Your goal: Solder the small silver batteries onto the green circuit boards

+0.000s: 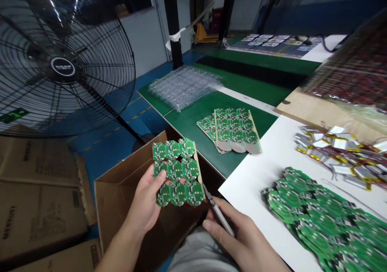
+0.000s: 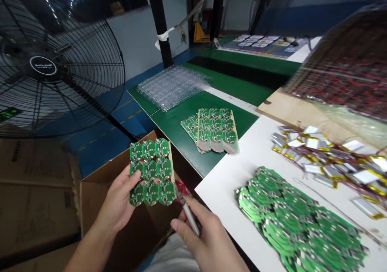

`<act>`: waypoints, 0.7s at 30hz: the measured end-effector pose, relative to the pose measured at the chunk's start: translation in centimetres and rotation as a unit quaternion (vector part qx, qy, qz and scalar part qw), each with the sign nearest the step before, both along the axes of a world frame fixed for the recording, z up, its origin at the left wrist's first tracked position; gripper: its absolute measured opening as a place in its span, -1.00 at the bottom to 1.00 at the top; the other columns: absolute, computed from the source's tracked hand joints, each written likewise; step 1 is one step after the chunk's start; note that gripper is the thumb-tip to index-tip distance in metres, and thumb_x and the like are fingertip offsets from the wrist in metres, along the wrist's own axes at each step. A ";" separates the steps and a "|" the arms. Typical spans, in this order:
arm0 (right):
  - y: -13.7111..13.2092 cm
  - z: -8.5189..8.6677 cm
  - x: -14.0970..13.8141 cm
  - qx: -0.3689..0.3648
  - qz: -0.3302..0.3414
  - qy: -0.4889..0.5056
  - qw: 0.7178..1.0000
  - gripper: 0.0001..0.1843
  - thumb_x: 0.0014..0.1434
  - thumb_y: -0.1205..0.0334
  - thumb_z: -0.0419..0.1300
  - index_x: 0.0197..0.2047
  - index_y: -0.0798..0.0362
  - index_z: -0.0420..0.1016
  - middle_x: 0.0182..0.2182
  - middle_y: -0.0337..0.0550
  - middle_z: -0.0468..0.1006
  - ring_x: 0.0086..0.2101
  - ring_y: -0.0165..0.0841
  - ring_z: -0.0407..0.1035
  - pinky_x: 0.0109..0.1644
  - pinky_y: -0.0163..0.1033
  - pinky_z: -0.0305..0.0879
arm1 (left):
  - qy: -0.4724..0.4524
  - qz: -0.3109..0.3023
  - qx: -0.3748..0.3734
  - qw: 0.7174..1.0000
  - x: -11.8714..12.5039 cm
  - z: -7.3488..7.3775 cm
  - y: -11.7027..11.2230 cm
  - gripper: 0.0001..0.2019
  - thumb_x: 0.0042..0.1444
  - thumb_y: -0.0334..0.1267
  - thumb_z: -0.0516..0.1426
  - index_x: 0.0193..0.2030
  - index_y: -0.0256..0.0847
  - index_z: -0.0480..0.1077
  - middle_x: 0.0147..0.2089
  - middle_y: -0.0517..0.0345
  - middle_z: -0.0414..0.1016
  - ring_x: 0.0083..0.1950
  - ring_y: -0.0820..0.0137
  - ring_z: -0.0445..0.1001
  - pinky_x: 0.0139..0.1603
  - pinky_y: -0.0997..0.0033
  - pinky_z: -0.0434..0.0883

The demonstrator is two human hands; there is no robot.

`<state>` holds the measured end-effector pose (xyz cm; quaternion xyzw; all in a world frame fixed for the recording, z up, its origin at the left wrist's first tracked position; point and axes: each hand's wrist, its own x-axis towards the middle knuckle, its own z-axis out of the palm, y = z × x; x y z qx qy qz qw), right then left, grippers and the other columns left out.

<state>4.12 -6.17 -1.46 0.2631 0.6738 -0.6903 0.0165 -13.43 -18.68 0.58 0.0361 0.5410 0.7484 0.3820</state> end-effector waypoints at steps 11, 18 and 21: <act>-1.5 -1.1 0.0 -0.300 -0.055 0.087 0.948 -0.42 -0.04 -0.24 0.42 -0.12 0.01 0.54 -0.49 -0.33 0.37 -0.54 -0.49 0.17 -0.44 -0.32 0.08 | -0.064 -0.008 0.007 0.998 0.0 -0.6 -0.8 -0.65 0.23 -0.26 0.27 0.14 -0.19 0.48 -0.03 -0.04 0.67 -0.07 0.19 0.66 0.06 0.19 0.54; -0.3 1.0 -1.2 -0.138 -0.100 0.072 0.983 -0.48 0.13 -0.16 0.32 0.05 -0.03 0.56 -0.14 -0.17 0.61 -0.03 -0.17 0.43 0.15 -0.16 0.25 | -0.017 -0.045 0.009 0.999 0.5 -0.7 -1.2 -0.68 0.28 -0.26 0.23 0.16 -0.14 0.46 0.01 0.00 0.65 -0.03 0.21 0.64 0.04 0.23 0.53; -0.2 1.3 -1.5 -0.118 -0.105 0.062 0.985 -0.48 0.15 -0.15 0.31 0.09 -0.06 0.54 -0.07 -0.18 0.63 -0.05 -0.18 0.45 0.17 -0.15 0.26 | -0.005 -0.049 0.010 0.999 1.1 -0.8 -1.0 -0.70 0.29 -0.24 0.22 0.15 -0.13 0.47 0.03 0.01 0.64 0.00 0.20 0.62 0.03 0.25 0.53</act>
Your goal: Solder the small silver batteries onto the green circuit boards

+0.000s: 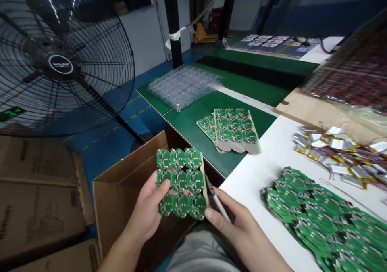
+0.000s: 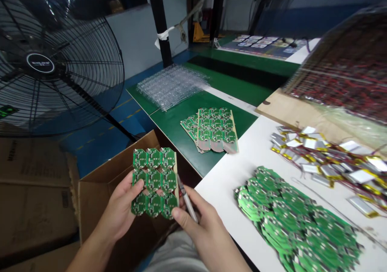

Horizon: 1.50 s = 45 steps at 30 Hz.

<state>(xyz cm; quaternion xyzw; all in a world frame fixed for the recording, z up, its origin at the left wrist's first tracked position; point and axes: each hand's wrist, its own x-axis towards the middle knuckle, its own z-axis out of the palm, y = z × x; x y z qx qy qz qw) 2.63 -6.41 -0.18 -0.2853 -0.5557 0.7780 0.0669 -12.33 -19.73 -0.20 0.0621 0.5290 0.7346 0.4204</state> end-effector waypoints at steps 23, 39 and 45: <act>0.4 -0.6 -1.7 0.037 0.049 0.046 0.997 -0.54 0.26 -0.10 0.23 0.15 -0.09 0.46 -0.18 -0.20 0.54 -0.14 -0.25 0.39 0.08 -0.18 0.30 | 0.037 -0.010 -0.036 0.999 -1.4 0.3 -2.2 -0.65 0.23 -0.21 0.27 0.15 -0.12 0.48 -0.04 0.00 0.65 -0.09 0.20 0.64 -0.08 0.28 0.56; -1.3 -3.8 -3.6 -0.018 0.064 0.076 0.995 -0.41 0.16 -0.26 0.23 0.08 0.00 0.49 -0.39 -0.27 0.43 -0.36 -0.34 0.36 -0.19 -0.18 0.34 | -0.023 0.114 -0.030 0.993 -3.3 -0.7 -2.3 -0.60 0.02 -0.32 0.38 0.03 -0.21 0.53 -0.18 0.04 0.69 -0.17 0.19 0.67 -0.05 0.25 0.57; -2.4 -6.2 -3.9 0.141 0.096 -0.015 0.985 -0.37 0.14 0.26 0.24 0.29 0.16 0.36 0.23 0.19 0.39 0.28 0.03 0.19 0.39 0.18 -0.04 | 0.085 0.136 -0.080 0.984 -5.4 -0.1 -3.2 -0.39 -0.09 -0.32 0.44 0.15 -0.16 0.44 -0.10 0.04 0.68 -0.15 0.19 0.66 -0.08 0.25 0.58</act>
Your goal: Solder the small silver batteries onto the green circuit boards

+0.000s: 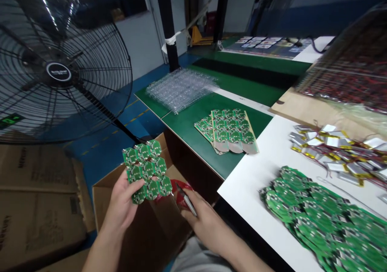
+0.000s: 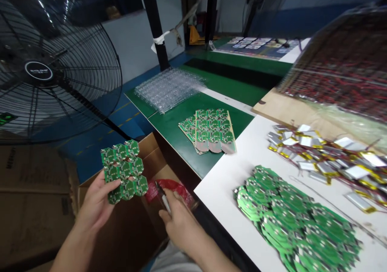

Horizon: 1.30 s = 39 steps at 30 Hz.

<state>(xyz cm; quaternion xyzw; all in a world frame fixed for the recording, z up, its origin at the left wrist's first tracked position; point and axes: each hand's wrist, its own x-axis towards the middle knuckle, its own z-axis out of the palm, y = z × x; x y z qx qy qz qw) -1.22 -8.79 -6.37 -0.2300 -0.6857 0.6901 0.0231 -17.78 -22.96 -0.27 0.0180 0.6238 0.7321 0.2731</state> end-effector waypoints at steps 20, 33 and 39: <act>10.4 9.6 15.9 0.198 -0.289 -0.101 0.931 -0.53 0.11 -0.20 0.29 -0.04 -0.10 0.42 -0.21 -0.16 0.59 -0.19 -0.23 0.52 -0.16 -0.25 0.49 | 0.098 -0.507 -0.062 0.854 3.9 2.0 13.4 -0.52 0.02 -0.11 0.32 0.08 -0.13 0.37 -0.18 0.09 0.61 -0.29 0.30 0.59 -0.36 0.42 0.45; 15.4 6.4 19.4 0.370 -0.371 -0.250 0.815 -0.40 -0.01 -0.23 0.13 -0.01 -0.02 0.38 -0.25 0.04 0.61 -0.22 0.07 0.52 -0.14 0.15 0.43 | 0.450 -0.271 -0.330 0.784 0.2 0.1 25.2 -0.34 0.06 0.02 0.31 0.22 -0.30 0.33 0.04 -0.24 0.46 0.08 -0.14 0.47 0.00 -0.01 0.38; 14.5 6.2 18.8 0.462 -0.407 -0.211 0.760 -0.38 0.03 -0.21 0.08 -0.01 0.10 0.38 0.02 0.30 0.48 0.12 0.23 0.30 0.22 0.28 0.17 | 0.449 -0.288 -0.358 0.767 -1.1 -0.1 26.1 -0.67 0.01 -0.09 0.36 -0.17 -0.26 0.50 -0.07 -0.13 0.49 0.01 -0.03 0.50 -0.05 0.13 0.37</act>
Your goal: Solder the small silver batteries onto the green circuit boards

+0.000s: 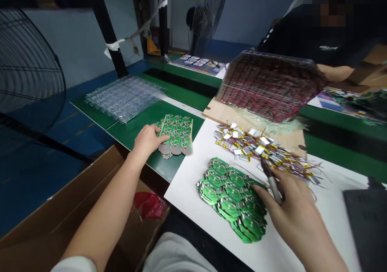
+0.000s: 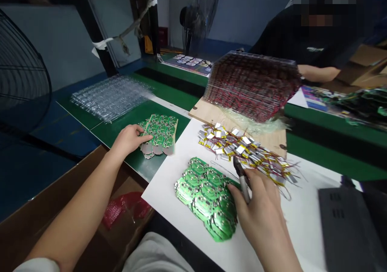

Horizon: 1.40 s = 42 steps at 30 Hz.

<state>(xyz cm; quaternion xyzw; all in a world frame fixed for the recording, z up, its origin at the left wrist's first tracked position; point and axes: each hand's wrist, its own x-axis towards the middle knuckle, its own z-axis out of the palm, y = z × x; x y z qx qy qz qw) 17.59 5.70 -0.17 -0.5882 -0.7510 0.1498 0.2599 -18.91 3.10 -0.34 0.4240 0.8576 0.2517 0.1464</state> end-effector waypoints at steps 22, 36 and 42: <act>-9.1 3.7 -8.5 -0.486 0.007 0.531 0.694 -0.40 0.08 -0.19 0.33 0.14 -0.12 0.50 0.00 0.02 0.57 0.07 -0.02 0.43 0.03 0.10 0.47 | -0.540 0.010 0.229 0.810 2.0 0.2 -9.7 -0.46 -0.08 -0.19 0.37 0.06 -0.21 0.37 -0.21 0.05 0.63 -0.29 0.32 0.61 -0.27 0.34 0.56; -10.4 1.7 -12.2 -0.500 0.282 0.225 0.787 -0.46 0.13 -0.21 0.29 0.05 -0.05 0.54 -0.10 -0.12 0.61 -0.02 -0.14 0.46 0.14 -0.12 0.32 | -0.650 0.162 0.291 0.683 5.0 -1.1 -19.7 -0.46 -0.04 -0.32 0.39 0.12 -0.14 0.43 -0.15 0.03 0.69 -0.08 0.11 0.67 -0.03 0.15 0.60; -10.1 1.1 -12.3 -0.469 0.350 0.174 0.792 -0.61 0.19 -0.19 0.23 -0.22 -0.03 0.57 -0.35 -0.22 0.57 -0.27 -0.25 0.46 -0.10 -0.24 0.41 | -0.610 0.197 0.295 0.708 5.4 -0.5 -19.5 -0.42 0.04 -0.22 0.40 0.21 -0.11 0.38 -0.08 0.01 0.68 -0.11 0.13 0.68 -0.11 0.20 0.63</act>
